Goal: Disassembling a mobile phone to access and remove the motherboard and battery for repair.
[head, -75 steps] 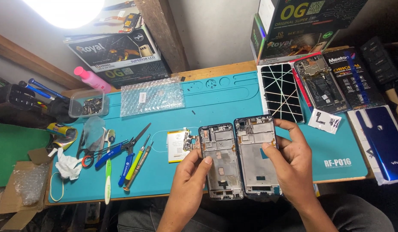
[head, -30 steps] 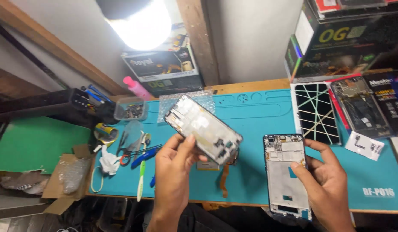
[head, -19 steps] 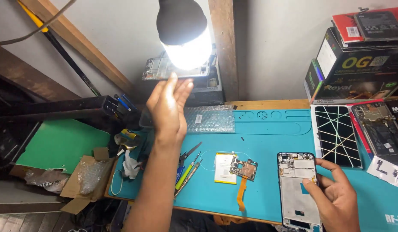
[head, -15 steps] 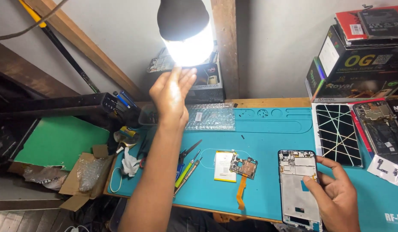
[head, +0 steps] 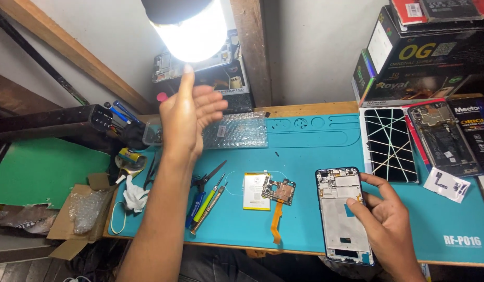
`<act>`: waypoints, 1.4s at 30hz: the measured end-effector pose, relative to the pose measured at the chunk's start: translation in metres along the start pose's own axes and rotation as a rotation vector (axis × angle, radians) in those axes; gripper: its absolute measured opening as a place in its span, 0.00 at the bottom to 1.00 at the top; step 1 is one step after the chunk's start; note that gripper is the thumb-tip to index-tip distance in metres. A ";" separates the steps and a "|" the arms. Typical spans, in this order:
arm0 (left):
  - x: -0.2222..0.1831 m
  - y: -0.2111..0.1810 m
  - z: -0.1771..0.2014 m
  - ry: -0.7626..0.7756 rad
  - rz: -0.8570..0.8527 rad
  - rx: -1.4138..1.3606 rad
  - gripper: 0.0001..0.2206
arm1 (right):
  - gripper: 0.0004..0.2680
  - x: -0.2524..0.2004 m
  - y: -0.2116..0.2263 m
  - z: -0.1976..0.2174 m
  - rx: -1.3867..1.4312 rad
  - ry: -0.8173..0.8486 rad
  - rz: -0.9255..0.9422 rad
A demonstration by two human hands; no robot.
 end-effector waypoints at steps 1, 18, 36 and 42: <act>-0.011 0.000 -0.003 0.050 -0.033 0.101 0.24 | 0.20 -0.001 0.000 0.000 0.017 -0.006 -0.036; -0.187 0.159 -0.030 0.323 0.413 -0.199 0.12 | 0.33 0.008 -0.031 -0.001 0.134 0.542 -0.104; -0.225 0.169 0.033 0.197 0.331 -0.218 0.18 | 0.09 -0.015 -0.071 -0.042 0.275 0.113 0.091; -0.210 0.158 0.077 0.116 0.244 -0.033 0.10 | 0.10 -0.011 -0.072 -0.042 0.297 0.016 0.232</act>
Point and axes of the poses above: each hand's wrist, its own x-axis towards the middle knuckle, its own z-axis out of the back of the hand, y = z × x, the point moved 8 cm from there along x, towards the middle knuckle, and after that the axes turned 3 degrees about x, right-handed, at the moved point
